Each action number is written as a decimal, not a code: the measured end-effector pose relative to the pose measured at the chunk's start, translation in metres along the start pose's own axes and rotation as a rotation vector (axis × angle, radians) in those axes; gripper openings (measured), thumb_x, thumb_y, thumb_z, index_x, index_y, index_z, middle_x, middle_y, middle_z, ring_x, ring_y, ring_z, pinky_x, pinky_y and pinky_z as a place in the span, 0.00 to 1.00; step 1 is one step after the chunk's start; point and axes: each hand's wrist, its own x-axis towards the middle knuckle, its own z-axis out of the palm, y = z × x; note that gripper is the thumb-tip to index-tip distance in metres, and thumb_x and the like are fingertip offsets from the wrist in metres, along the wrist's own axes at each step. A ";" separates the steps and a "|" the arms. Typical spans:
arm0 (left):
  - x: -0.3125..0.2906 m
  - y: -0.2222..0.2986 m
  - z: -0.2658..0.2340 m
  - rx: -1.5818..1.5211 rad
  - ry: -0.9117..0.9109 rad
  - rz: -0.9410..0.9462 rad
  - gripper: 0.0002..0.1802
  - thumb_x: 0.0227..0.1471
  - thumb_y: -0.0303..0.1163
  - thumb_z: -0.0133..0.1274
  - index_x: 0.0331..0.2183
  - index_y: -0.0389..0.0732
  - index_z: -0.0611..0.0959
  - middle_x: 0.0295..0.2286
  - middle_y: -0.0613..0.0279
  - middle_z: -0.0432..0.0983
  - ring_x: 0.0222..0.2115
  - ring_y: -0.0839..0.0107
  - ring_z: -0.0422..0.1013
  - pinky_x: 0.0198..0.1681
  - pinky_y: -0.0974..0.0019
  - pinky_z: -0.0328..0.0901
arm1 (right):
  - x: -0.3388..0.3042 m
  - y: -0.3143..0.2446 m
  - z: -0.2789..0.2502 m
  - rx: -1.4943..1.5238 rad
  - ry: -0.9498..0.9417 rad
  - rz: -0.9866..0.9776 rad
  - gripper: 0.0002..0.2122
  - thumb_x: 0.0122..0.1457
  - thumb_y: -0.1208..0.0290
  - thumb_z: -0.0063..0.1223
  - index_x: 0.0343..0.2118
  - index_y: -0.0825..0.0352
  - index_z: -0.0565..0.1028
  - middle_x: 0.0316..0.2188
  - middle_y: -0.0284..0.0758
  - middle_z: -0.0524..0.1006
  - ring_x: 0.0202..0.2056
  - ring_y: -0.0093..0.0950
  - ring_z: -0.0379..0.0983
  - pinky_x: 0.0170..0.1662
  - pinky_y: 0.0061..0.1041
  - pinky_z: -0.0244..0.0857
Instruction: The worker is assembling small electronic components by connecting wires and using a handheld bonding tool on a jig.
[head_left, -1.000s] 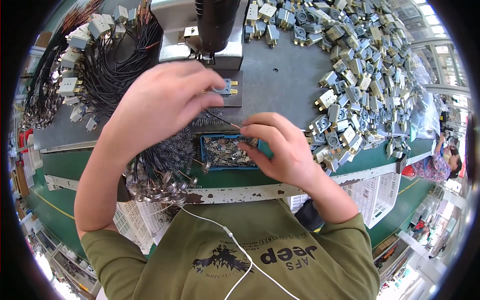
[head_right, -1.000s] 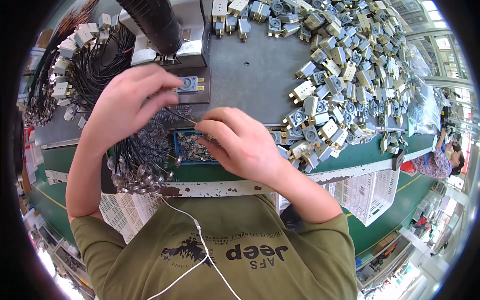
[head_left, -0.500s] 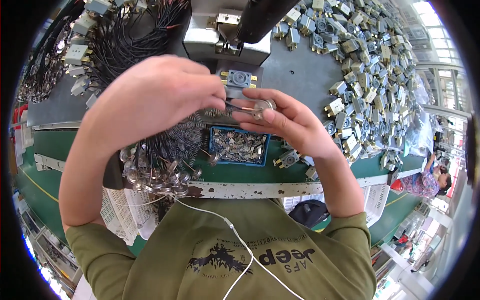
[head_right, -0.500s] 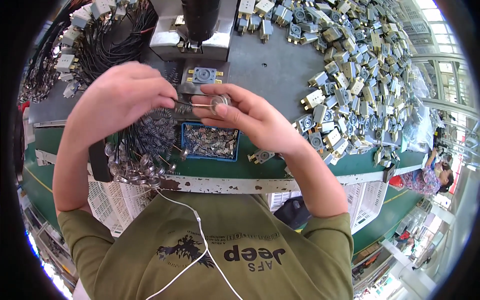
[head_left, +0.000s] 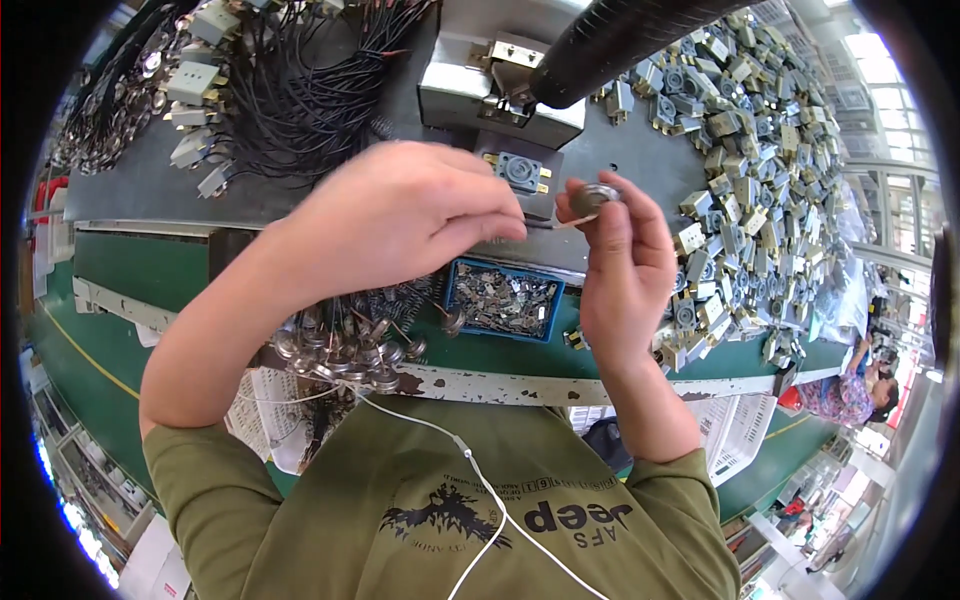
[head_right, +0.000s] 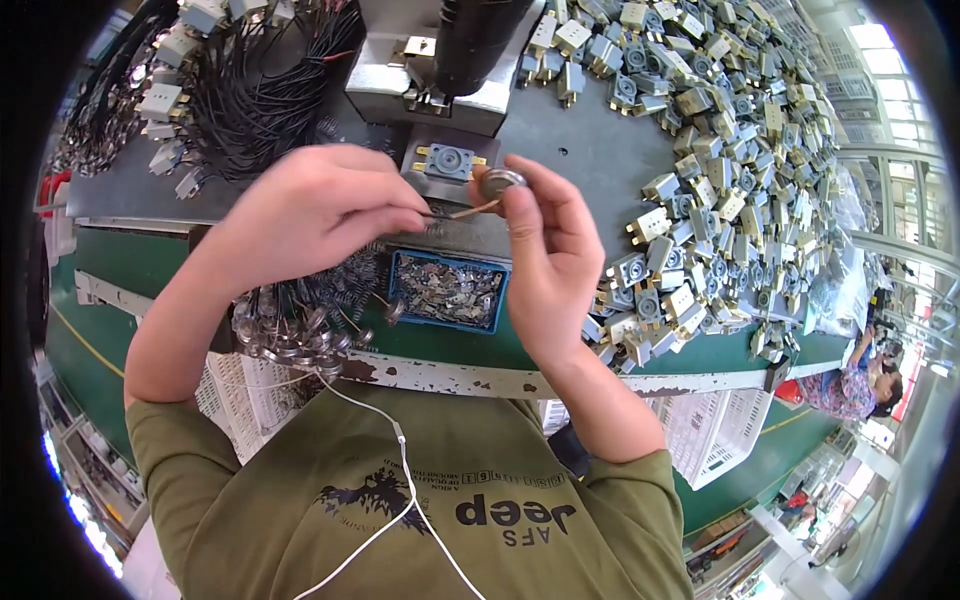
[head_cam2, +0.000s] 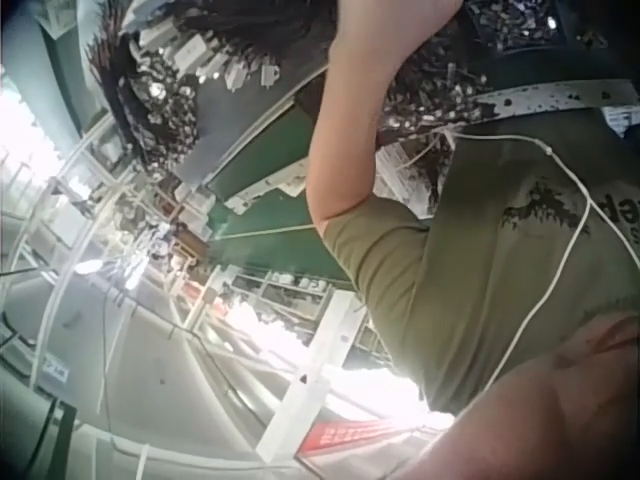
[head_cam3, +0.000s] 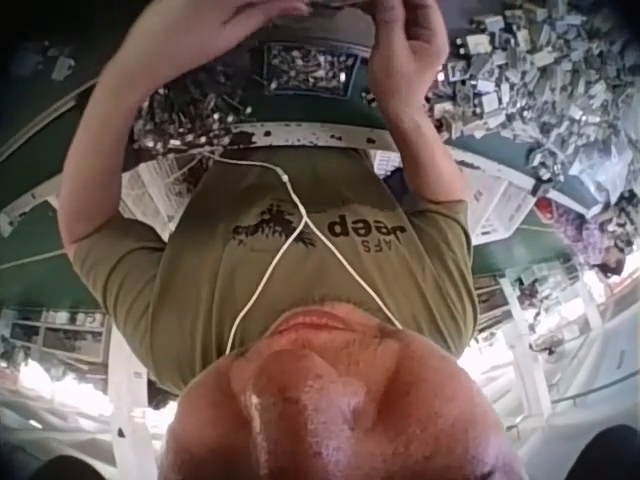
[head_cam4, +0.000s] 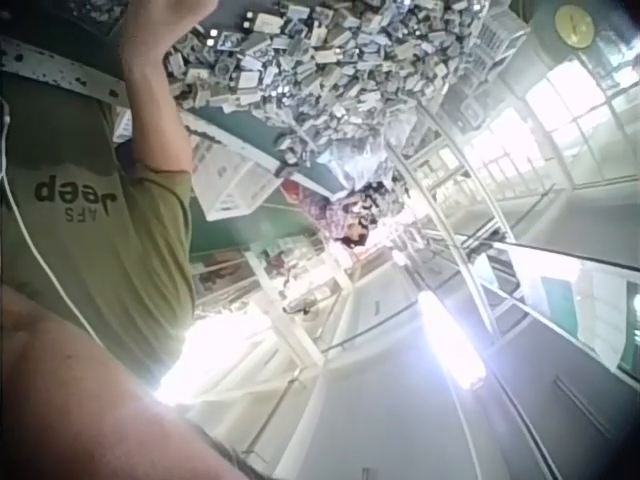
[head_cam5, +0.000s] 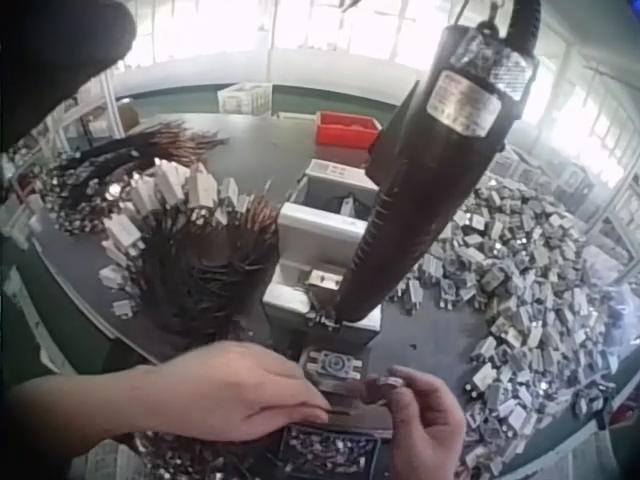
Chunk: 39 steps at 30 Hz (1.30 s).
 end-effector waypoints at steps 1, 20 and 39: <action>0.002 -0.003 0.011 -0.085 -0.006 0.005 0.08 0.53 0.31 0.62 0.36 0.41 0.86 0.27 0.58 0.78 0.30 0.55 0.76 0.33 0.56 0.70 | 0.000 -0.010 0.009 0.252 -0.020 -0.015 0.14 0.74 0.73 0.44 0.55 0.76 0.71 0.46 0.46 0.80 0.47 0.33 0.79 0.55 0.35 0.72; -0.006 0.007 0.000 0.429 -0.007 0.078 0.15 0.47 0.41 0.65 0.24 0.43 0.78 0.23 0.66 0.72 0.29 0.66 0.74 0.32 0.62 0.69 | -0.001 -0.015 -0.003 -0.452 -0.251 -0.018 0.21 0.62 0.82 0.62 0.58 0.74 0.73 0.37 0.33 0.81 0.39 0.17 0.74 0.45 0.19 0.70; 0.005 0.006 -0.008 0.103 -0.150 0.033 0.24 0.47 0.31 0.66 0.49 0.48 0.84 0.24 0.63 0.74 0.28 0.62 0.74 0.34 0.59 0.69 | 0.019 0.022 -0.023 -1.008 -0.269 -0.266 0.38 0.55 0.79 0.66 0.69 0.60 0.62 0.49 0.43 0.78 0.44 0.37 0.81 0.47 0.34 0.76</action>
